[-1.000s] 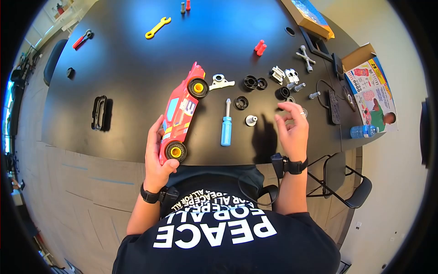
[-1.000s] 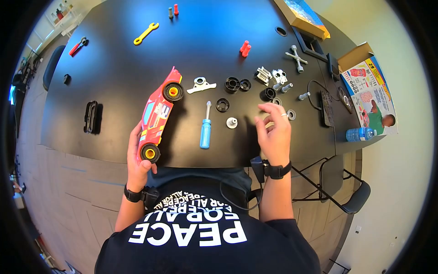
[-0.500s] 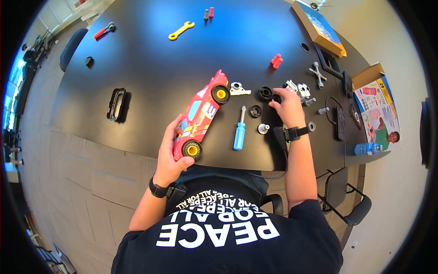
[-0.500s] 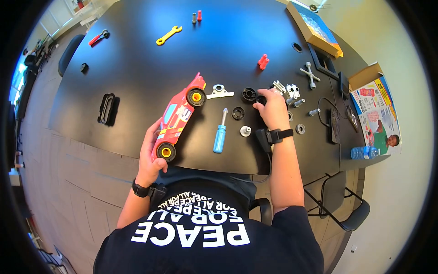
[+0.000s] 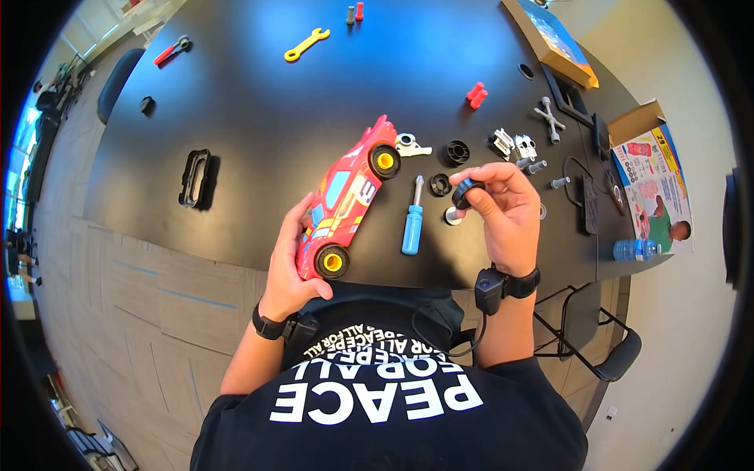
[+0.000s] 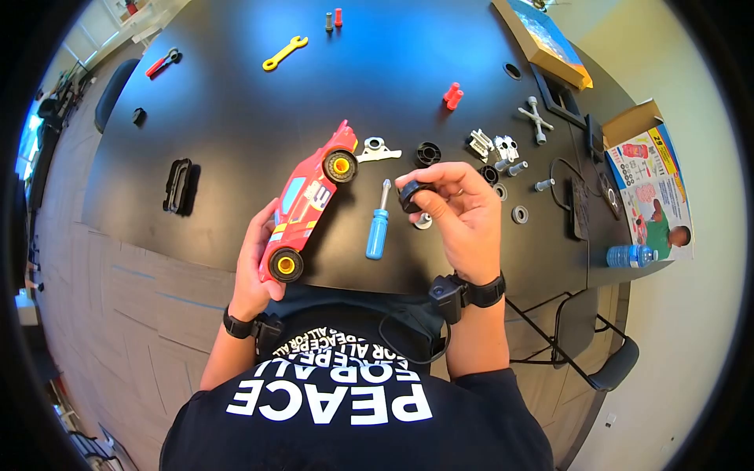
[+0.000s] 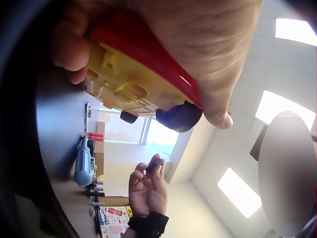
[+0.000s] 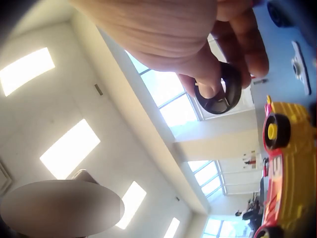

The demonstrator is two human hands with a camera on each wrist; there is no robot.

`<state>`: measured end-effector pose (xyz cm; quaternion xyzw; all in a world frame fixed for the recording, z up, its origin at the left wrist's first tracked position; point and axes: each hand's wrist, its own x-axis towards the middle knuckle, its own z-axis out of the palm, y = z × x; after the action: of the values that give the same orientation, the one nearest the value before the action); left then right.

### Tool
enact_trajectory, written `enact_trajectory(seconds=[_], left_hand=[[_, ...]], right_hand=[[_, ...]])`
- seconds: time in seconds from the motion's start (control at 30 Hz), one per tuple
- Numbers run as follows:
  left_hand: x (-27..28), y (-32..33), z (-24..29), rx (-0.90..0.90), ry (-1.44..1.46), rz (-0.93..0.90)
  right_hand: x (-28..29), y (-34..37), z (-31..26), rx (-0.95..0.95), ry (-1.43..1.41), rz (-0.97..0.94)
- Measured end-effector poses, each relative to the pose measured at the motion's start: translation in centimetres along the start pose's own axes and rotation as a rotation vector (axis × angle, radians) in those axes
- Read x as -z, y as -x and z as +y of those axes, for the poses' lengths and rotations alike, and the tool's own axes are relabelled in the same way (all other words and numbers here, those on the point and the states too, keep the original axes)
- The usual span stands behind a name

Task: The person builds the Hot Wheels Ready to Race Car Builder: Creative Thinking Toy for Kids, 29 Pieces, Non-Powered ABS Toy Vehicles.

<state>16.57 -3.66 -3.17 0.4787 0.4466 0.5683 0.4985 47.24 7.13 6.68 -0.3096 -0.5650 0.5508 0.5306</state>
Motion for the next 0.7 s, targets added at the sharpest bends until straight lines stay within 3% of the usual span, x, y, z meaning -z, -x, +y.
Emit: enact_trajectory(seconds=[0.2, 0.3, 0.37, 0.7], left_hand=[[0.6, 0.0, -0.1, -0.054, -0.108, -0.043], [0.4, 0.0, 0.3, -0.038, -0.064, -0.026], [0.2, -0.1, 0.5, -0.025, -0.042, -0.032], [0.0, 0.0, 0.9, -0.017, -0.024, -0.043]], right_hand=[[-1.6, -0.2, 1.1, -0.017, -0.146, -0.086], [-2.0, -0.6, 1.4, -0.045, -0.117, -0.052], [-2.4, -1.6, 1.9, -0.032, 0.055, -0.043], [-3.8, -5.0, 3.4, -0.098, 0.04, -0.089]])
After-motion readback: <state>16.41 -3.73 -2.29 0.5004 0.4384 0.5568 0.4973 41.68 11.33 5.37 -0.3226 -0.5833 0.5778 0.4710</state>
